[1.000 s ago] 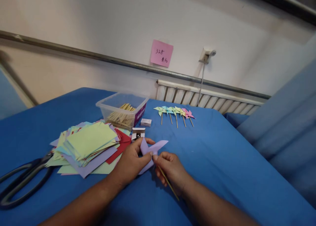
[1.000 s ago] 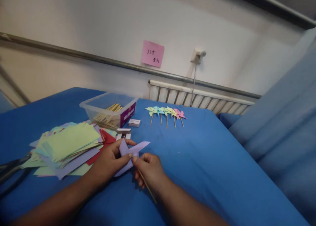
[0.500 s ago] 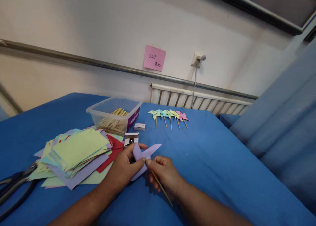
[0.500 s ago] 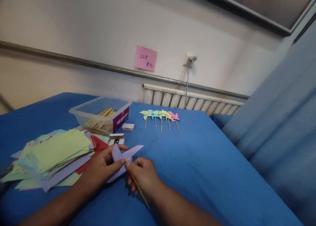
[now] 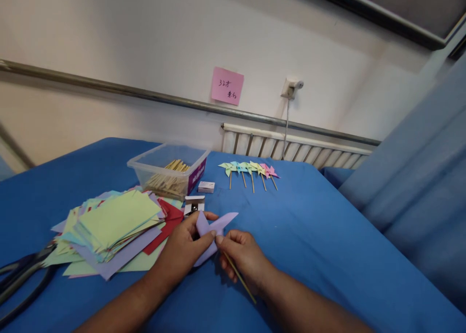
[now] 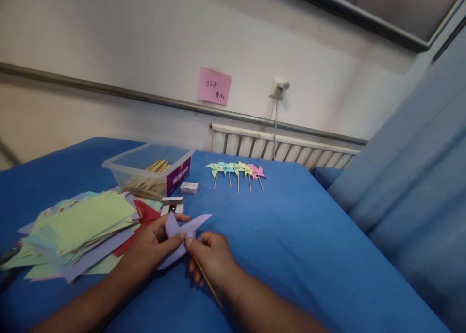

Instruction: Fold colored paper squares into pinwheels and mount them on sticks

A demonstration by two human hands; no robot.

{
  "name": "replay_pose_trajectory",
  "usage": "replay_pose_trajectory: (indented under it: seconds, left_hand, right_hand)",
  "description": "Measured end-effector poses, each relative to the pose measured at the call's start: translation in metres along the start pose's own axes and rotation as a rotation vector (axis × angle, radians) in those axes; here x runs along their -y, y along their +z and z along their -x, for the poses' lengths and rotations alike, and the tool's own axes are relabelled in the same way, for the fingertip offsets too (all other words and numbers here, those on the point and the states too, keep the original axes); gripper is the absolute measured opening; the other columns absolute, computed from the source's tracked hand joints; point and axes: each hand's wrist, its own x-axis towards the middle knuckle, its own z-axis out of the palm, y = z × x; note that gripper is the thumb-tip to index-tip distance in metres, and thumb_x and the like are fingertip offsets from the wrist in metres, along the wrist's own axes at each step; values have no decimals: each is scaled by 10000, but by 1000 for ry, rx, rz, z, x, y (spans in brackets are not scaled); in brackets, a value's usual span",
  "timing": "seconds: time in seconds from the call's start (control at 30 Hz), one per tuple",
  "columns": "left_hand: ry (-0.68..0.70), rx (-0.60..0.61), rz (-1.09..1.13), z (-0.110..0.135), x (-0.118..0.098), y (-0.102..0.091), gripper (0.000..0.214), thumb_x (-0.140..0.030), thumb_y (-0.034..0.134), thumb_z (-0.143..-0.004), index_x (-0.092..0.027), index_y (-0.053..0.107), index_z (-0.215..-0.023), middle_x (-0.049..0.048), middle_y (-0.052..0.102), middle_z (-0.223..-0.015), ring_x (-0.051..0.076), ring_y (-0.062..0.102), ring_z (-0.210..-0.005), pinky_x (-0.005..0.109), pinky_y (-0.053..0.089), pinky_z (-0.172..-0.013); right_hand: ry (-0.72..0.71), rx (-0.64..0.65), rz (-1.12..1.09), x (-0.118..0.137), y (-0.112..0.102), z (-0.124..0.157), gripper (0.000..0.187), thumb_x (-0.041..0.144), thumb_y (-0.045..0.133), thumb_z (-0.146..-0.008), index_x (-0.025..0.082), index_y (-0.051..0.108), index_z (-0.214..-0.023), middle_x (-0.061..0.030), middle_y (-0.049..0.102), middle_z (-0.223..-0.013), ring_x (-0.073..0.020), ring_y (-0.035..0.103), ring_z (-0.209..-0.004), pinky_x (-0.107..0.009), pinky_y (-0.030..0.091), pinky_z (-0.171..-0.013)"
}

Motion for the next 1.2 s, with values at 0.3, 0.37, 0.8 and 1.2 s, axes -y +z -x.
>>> replay_pose_trajectory:
  seconds: [0.3,0.37,0.8,1.2]
  left_hand:
    - [-1,-10,-38,0,-2,1,310,-320,655,-706,-188,585,-978,-29,650,-691,162,577,-599,259,428,-565]
    - [3,-6,-35,-1,0,1,309,-327,652,-709,-188,585,-976,-26,653,-692,167,585,-608,264,433,-572]
    - [5,0,-1,-2,7,2,355,-335,654,-702,-181,575,-1011,-16,651,-713,177,597,-638,280,451,-594]
    - [-42,-36,59,3,-4,4,351,-310,656,-658,-178,595,-977,-18,650,-671,179,605,-602,270,442,-559]
  right_hand:
    - [10,-11,15,0,0,0,485,652,620,-701,206,433,-661,79,514,-427,-52,382,-274,-171,245,-287]
    - [9,-11,20,-1,0,0,483,651,617,-704,205,436,-668,78,517,-433,-54,388,-279,-173,248,-289]
    - [25,-9,30,2,0,1,502,669,625,-674,201,443,-664,78,513,-425,-53,380,-272,-174,250,-287]
    - [2,-10,17,-4,-2,0,506,670,626,-680,203,434,-669,75,518,-431,-48,373,-275,-169,235,-292]
